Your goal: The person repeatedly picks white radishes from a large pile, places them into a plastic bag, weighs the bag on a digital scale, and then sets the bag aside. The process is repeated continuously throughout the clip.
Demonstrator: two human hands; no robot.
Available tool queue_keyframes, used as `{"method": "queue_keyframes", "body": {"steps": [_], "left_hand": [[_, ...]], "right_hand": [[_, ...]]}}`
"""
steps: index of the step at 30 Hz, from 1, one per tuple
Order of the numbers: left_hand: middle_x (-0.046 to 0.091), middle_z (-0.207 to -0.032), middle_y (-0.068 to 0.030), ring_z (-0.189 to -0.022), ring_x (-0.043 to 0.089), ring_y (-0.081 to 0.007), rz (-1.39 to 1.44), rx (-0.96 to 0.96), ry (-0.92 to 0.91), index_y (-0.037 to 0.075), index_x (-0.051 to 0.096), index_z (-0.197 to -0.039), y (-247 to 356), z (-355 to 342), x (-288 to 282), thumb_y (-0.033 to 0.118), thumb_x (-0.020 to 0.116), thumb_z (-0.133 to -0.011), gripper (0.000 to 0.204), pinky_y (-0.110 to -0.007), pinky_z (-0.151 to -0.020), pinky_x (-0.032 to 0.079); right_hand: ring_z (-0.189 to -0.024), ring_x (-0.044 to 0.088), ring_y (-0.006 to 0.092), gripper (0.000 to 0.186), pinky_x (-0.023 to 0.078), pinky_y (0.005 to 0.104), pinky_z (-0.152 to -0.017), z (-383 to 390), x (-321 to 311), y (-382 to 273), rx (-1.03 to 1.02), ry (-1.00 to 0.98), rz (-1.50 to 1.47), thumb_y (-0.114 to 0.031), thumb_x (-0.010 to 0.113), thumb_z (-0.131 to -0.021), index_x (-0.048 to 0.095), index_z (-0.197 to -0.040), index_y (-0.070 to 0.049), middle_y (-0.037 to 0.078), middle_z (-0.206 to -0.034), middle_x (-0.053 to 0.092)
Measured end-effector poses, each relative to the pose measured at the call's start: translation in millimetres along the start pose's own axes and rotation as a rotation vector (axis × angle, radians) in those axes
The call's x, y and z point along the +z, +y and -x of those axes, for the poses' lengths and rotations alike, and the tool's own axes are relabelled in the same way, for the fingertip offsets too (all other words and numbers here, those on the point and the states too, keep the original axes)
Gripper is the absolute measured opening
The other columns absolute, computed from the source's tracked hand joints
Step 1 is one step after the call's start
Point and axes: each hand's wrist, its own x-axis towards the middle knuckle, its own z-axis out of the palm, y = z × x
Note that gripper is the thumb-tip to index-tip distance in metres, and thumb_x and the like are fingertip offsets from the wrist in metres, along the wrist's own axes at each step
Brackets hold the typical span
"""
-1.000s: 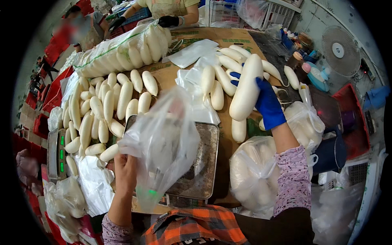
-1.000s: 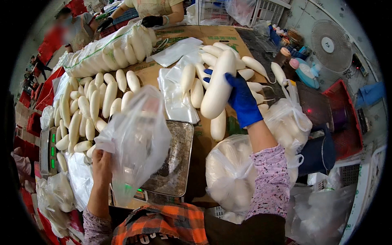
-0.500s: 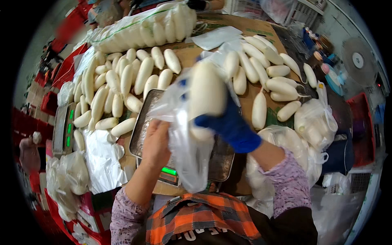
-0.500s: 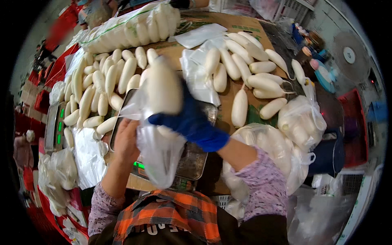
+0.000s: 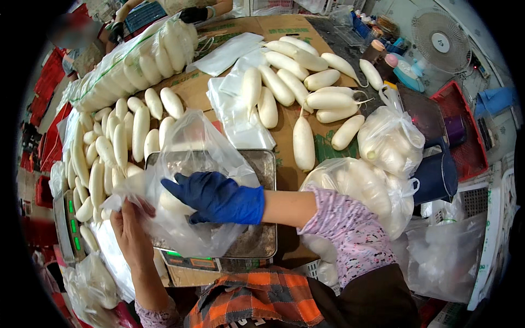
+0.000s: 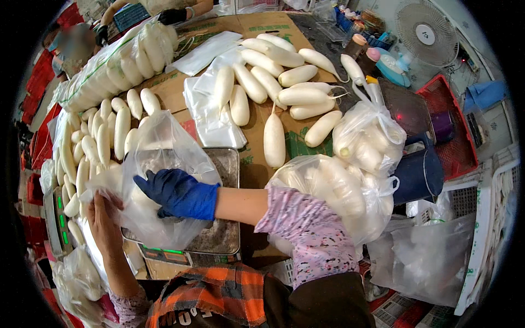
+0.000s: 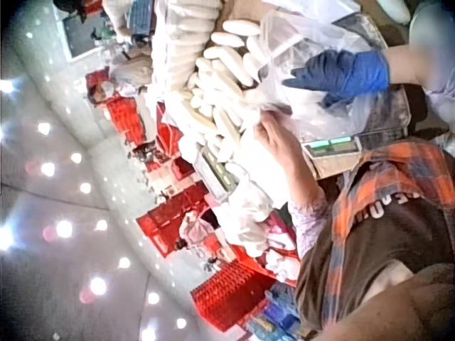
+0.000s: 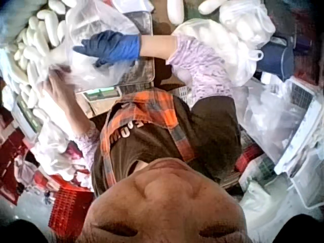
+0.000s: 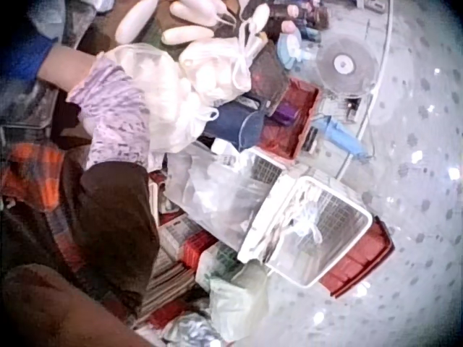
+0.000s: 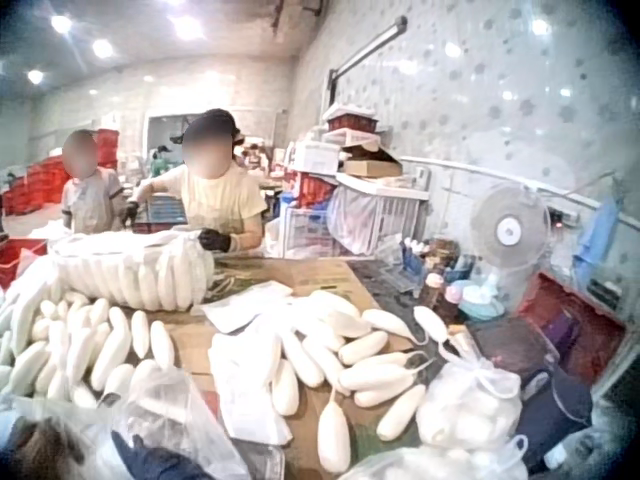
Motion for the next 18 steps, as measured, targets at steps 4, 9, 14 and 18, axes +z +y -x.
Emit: {"method": "queue_keyframes", "body": {"steps": [4, 9, 14, 18], "left_hand": [[0.060, -0.091, -0.0053, -0.078, 0.054, -0.0121, -0.209, 0.038, 0.237, 0.001, 0.052, -0.109, 7, 12, 3, 0.015, 0.050, -0.096, 0.020, -0.026, -0.074, 0.044], [0.059, -0.087, -0.0044, -0.074, 0.052, -0.0124, 0.008, -0.009, 0.360, 0.001, 0.053, -0.109, 11, 18, 4, 0.017, 0.050, -0.097, 0.020, -0.026, -0.069, 0.043], [0.045, -0.060, -0.0011, -0.051, 0.035, -0.0083, 0.165, -0.027, -0.138, -0.006, 0.049, -0.118, 41, 13, 11, 0.024, 0.042, -0.101, 0.034, -0.024, -0.052, 0.029], [0.038, -0.055, 0.0031, -0.048, 0.032, -0.0063, 0.167, -0.049, -0.171, -0.013, 0.033, -0.134, 48, 15, 30, 0.022, 0.045, -0.099, 0.051, -0.022, -0.048, 0.024]], "right_hand": [[-0.083, 0.064, 0.0274, 0.029, 0.050, 0.0387, -0.074, 24, -42, 98, 0.334, 0.044, -0.395, -0.032, 0.058, -0.087, 0.066, -0.102, -0.008, 0.011, -0.095, 0.067], [-0.113, 0.054, 0.0312, 0.071, 0.043, 0.0387, -0.096, 155, -93, 236, 0.738, 0.076, 0.301, -0.019, 0.079, -0.068, 0.049, -0.132, -0.012, 0.014, -0.123, 0.057], [-0.100, 0.061, 0.0282, 0.069, 0.050, 0.0374, -0.086, 196, -96, 264, 1.059, 0.003, -0.069, -0.032, 0.073, -0.074, 0.047, -0.133, -0.007, 0.017, -0.115, 0.061], [-0.075, 0.062, 0.0159, 0.046, 0.052, 0.0261, -0.063, 169, -95, 230, 1.319, 0.476, -1.156, -0.039, 0.064, -0.084, 0.060, -0.113, -0.004, 0.009, -0.095, 0.065]]}}
